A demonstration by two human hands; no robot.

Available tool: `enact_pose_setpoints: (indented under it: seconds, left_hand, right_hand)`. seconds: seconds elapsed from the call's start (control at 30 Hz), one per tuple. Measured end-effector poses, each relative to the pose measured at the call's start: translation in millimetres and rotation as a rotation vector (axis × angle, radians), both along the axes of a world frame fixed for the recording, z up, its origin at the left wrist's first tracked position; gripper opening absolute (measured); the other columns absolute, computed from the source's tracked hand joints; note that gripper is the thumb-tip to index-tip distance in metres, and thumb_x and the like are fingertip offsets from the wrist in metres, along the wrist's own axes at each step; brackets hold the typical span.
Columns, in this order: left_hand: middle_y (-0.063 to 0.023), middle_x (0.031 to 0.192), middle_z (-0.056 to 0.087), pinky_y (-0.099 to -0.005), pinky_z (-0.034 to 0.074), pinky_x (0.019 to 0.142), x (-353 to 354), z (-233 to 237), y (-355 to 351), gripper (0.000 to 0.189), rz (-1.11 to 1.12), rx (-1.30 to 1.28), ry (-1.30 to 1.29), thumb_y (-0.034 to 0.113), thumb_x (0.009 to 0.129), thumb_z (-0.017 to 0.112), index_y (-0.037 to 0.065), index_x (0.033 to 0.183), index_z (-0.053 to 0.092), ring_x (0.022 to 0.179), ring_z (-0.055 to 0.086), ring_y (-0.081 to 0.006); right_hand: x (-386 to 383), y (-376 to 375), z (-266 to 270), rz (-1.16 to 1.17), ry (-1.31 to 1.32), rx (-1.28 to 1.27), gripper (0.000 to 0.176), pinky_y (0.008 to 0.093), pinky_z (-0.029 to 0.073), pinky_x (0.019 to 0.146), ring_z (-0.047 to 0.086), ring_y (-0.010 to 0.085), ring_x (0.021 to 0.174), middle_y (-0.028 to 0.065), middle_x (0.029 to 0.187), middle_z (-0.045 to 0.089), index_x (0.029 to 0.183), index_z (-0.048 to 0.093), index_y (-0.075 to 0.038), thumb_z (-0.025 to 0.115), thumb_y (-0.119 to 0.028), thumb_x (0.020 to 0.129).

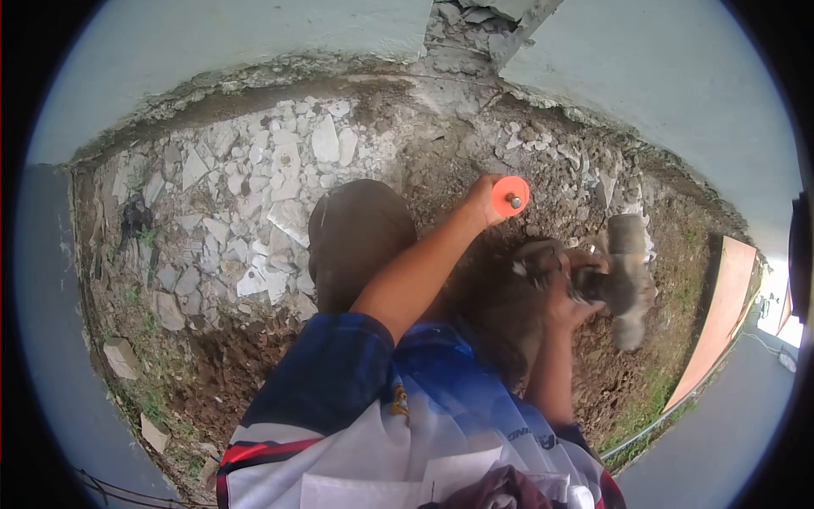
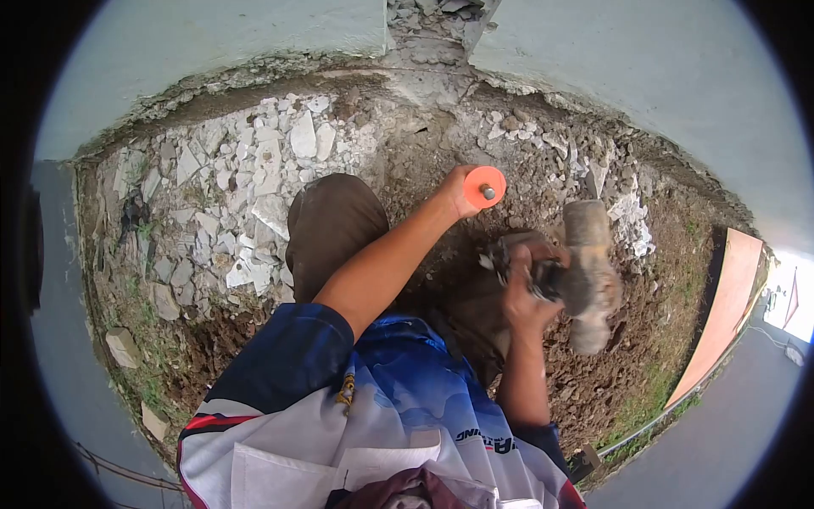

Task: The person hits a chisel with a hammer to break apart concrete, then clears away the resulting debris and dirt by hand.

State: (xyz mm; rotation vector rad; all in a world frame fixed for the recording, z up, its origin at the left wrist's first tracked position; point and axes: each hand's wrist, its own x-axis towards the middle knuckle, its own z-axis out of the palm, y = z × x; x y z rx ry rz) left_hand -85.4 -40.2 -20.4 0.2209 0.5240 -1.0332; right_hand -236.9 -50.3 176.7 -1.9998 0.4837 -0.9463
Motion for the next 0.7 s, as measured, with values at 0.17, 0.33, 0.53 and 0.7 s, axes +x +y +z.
enact_pose_setpoints:
  seconds: [0.17, 0.33, 0.53, 0.7]
  left_hand:
    - [-0.0158, 0.092, 0.063, -0.0451, 0.050, 0.082, 4.5, -15.5, -15.0, 0.029, 0.010, -0.074, 0.044, 0.020, 0.088, 0.042, -0.002, 0.096, 0.059, 0.087, 0.062, -0.0289]
    - [-0.0164, 0.095, 0.063, -0.0435, 0.052, 0.078, 7.9, -16.9, -14.7, 0.026, 0.087, -0.022, 0.061, 0.017, 0.087, 0.044, -0.002, 0.096, 0.059, 0.086, 0.062, -0.0283]
    - [-0.0165, 0.097, 0.062, -0.0430, 0.053, 0.077, 12.3, 2.5, -26.2, 0.030, 0.089, 0.128, 0.078, 0.017, 0.089, 0.038, -0.002, 0.101, 0.057, 0.086, 0.062, -0.0285]
    - [-0.0172, 0.103, 0.060, -0.0444, 0.053, 0.079, 23.4, -14.1, -49.8, 0.032, 0.087, 0.060, 0.003, 0.016, 0.090, 0.035, -0.003, 0.104, 0.056, 0.090, 0.061, -0.0290]
  right_hand:
    - [6.5, -11.3, -88.1, 0.126, 0.561, 0.650, 0.013, 0.0277, 0.046, 0.050, 0.055, 0.0141, 0.053, 0.0068, 0.073, 0.058, 0.089, 0.053, -0.001, 0.059, 0.003, 0.078]
    - [-9.3, -19.5, -20.3, 0.146, 0.315, 0.568, 0.010, 0.0280, 0.046, 0.049, 0.055, 0.0162, 0.052, 0.0072, 0.071, 0.058, 0.086, 0.051, 0.001, 0.056, 0.003, 0.078]
    - [10.6, -10.6, -29.8, -0.014, 0.093, 0.113, 0.008, 0.0281, 0.045, 0.048, 0.056, 0.0156, 0.052, 0.0066, 0.070, 0.060, 0.087, 0.054, 0.001, 0.056, 0.001, 0.080]
    - [12.2, -37.6, -34.3, -0.011, 0.558, 0.665, 0.007, 0.0277, 0.043, 0.045, 0.055, 0.0139, 0.048, 0.0058, 0.060, 0.058, 0.072, 0.054, -0.002, 0.059, 0.001, 0.074]
